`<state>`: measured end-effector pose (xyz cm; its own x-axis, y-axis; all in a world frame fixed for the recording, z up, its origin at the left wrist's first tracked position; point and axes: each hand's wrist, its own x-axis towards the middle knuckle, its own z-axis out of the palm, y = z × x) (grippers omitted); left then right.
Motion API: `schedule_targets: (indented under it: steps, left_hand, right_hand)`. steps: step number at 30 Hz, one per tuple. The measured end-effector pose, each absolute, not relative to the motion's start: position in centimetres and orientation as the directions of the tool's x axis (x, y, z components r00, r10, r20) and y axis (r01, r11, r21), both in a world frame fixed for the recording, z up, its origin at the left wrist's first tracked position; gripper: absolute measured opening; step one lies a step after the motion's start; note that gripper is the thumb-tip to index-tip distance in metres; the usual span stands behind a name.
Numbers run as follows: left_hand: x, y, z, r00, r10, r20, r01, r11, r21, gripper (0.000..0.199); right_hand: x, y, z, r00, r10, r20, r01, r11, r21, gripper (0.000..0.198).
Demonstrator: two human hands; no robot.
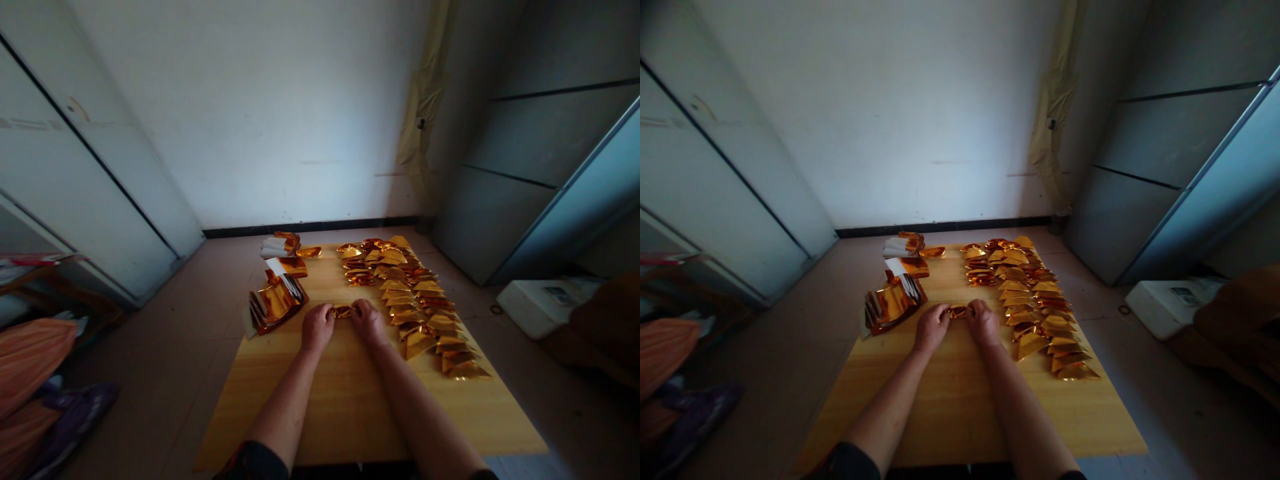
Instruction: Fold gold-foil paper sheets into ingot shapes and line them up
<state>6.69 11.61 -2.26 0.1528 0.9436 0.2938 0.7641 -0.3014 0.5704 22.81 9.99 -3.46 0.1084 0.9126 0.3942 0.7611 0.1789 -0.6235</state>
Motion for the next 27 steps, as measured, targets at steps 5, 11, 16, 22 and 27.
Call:
schedule_targets:
  steps: [5, 11, 16, 22, 27]
  left_hand:
    - [6.7, 11.7, -2.3, 0.149, 0.946, 0.287, 0.766, -0.294, 0.572, 0.023]
    - [6.6, 11.7, -2.5, 0.136, 0.945, 0.298, 0.773, -0.290, 0.564, 0.025]
    - [6.5, 11.7, -2.4, 0.129, 0.939, 0.320, 0.795, -0.291, 0.532, 0.019]
    - [6.5, 11.6, -2.2, 0.130, 0.945, 0.301, 0.803, -0.278, 0.527, 0.020]
    - [6.6, 11.5, -2.0, 0.137, 0.945, 0.296, 0.811, -0.278, 0.515, 0.018]
  right_hand:
    - [23.1, 10.3, -4.2, 0.100, 0.893, 0.438, 0.719, 0.240, -0.653, 0.013]
    - [22.9, 10.4, -4.2, 0.132, 0.886, 0.445, 0.715, 0.226, -0.661, 0.016]
    - [22.9, 10.3, -3.8, 0.138, 0.910, 0.391, 0.740, 0.168, -0.652, 0.015]
    - [22.7, 10.0, -3.1, 0.134, 0.929, 0.345, 0.771, 0.121, -0.625, 0.015]
    - [22.5, 9.5, -2.2, 0.148, 0.932, 0.331, 0.811, 0.077, -0.580, 0.016]
